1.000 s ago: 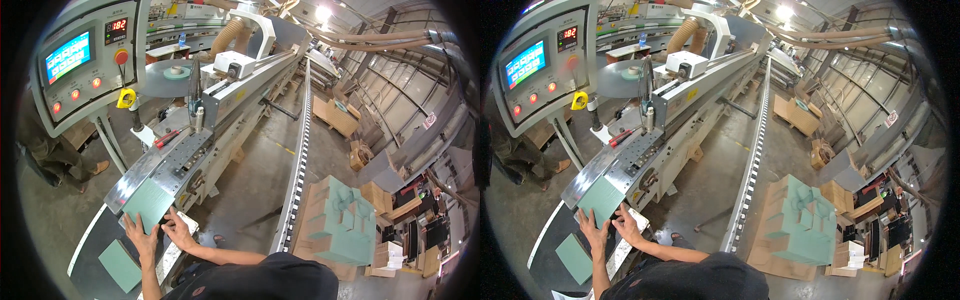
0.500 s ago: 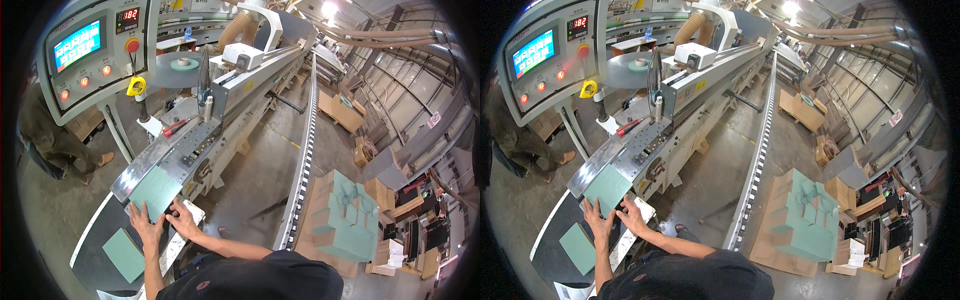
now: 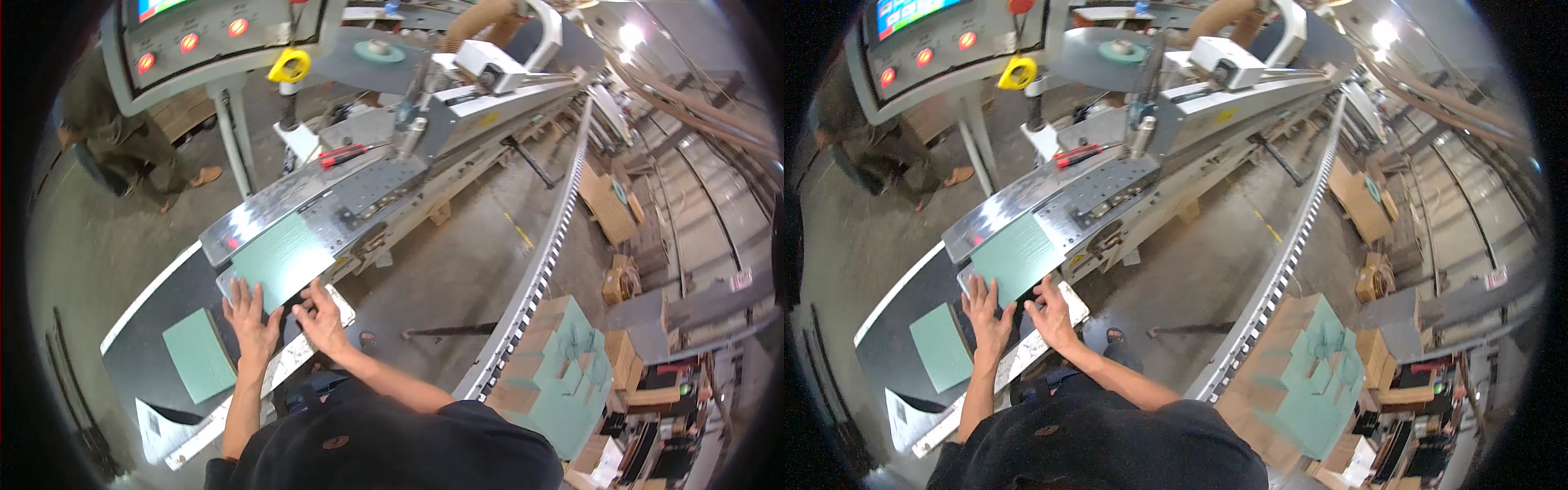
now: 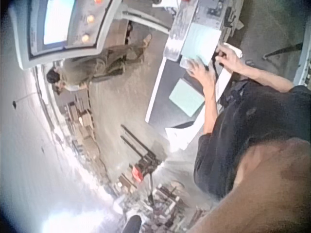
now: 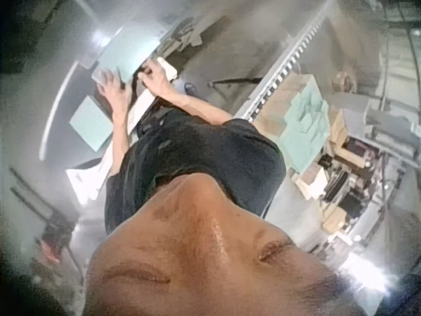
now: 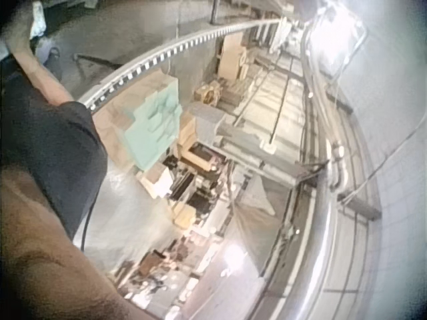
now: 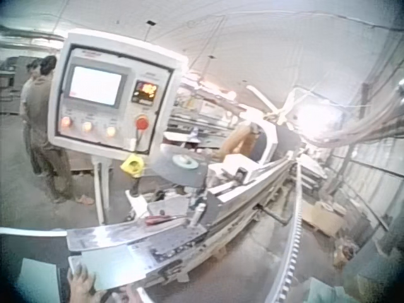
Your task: The person operates a belt sander in a workshop, repeatedly feeding rectangular light-green wooden boards through the machine to smooth their edges. They handle the boards one at a time, flipping them over to process different sides, and occasionally stack the finished pieces on a nearby pallet.
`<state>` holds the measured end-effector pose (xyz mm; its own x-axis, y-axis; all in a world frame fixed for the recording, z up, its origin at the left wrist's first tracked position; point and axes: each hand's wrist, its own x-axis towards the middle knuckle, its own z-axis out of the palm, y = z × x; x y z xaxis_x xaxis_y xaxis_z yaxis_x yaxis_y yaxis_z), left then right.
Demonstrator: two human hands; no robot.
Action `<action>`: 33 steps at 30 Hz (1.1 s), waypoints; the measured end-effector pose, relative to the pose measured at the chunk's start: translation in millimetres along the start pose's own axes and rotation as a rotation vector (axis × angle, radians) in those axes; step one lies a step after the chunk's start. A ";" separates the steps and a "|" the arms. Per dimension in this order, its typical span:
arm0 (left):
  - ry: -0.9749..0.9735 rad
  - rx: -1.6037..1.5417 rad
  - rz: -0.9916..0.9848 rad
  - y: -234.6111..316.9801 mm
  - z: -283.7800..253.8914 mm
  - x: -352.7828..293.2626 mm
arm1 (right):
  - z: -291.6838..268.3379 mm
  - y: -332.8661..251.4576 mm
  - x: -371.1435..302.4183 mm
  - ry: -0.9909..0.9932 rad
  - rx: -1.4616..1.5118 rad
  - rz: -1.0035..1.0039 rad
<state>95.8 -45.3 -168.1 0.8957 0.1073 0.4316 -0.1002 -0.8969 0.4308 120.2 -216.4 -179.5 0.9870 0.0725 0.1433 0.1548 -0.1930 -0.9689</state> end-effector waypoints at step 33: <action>0.002 -0.208 0.080 230.6 210.7 193.1 | -251.8 82.7 212.6 0.253 -0.118 -0.036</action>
<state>336.9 -321.8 -152.5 0.8804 0.0409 0.4725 -0.2580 -0.7946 0.5495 353.6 -463.3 -178.4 0.9577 -0.1621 0.2377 0.1796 -0.3085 -0.9341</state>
